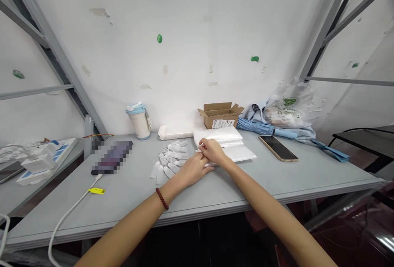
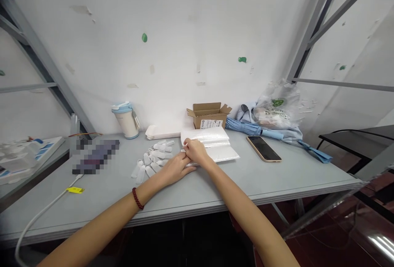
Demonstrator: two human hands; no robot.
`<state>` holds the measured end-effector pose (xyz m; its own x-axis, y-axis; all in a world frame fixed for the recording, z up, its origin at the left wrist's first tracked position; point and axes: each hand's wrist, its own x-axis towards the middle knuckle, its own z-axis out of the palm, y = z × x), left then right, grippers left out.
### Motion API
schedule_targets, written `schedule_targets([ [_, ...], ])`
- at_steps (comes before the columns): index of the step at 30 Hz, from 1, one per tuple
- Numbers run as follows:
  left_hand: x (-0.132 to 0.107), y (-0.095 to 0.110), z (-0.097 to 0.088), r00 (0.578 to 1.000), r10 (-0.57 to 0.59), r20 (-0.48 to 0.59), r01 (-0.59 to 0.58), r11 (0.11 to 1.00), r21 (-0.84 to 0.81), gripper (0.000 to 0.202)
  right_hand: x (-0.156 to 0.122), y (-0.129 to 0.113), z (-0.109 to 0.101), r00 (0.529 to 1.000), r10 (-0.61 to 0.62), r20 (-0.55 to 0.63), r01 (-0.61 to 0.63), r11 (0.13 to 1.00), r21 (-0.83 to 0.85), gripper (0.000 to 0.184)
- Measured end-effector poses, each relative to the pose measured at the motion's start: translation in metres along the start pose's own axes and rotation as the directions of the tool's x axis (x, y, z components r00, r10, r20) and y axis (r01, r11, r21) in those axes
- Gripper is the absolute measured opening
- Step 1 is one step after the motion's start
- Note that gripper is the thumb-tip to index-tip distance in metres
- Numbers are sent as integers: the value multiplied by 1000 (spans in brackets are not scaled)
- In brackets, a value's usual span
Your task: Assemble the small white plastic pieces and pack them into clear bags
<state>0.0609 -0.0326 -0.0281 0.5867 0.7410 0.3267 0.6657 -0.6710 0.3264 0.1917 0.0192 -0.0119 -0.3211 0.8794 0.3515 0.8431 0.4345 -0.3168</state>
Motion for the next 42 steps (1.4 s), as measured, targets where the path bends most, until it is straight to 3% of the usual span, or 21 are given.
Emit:
schedule_targets([
  [5,1,4,2,999,49,-21,-48,998,26,30,1,1,-2,1000,17,-26,-17,1000,4,14],
  [11,6,6,12,1000,11,-14,-9,994,105,27,2,4,-4,996,20,-86,-22,1000,-21,13],
  [16,8,0,-4,996,90,-14,-91,993,-75,29,3,10,-6,989,34,-147,-46,996,-80,15],
  [18,11,-17,-20,993,86,-86,-95,989,-113,29,4,14,-7,988,60,-145,-75,992,-104,15],
  [20,15,-43,-38,977,-25,-212,15,999,-50,26,6,17,-8,987,80,-138,-97,988,-122,16],
  [22,23,-74,-54,955,-134,-263,158,985,71,24,7,21,-9,986,87,-140,-106,985,-133,18],
  [26,41,-128,-72,935,-308,-179,348,897,274,25,9,29,-6,982,95,-162,-118,983,-141,19],
  [29,51,-147,-75,924,-357,-134,381,866,323,28,10,32,-2,978,90,-186,-118,982,-145,20],
  [34,61,-151,-73,935,-341,-93,347,837,424,27,10,33,0,979,76,-191,-107,982,-157,20],
  [42,66,-137,-74,955,-298,0,247,790,562,30,11,32,1,984,70,-163,-98,980,-172,23],
])
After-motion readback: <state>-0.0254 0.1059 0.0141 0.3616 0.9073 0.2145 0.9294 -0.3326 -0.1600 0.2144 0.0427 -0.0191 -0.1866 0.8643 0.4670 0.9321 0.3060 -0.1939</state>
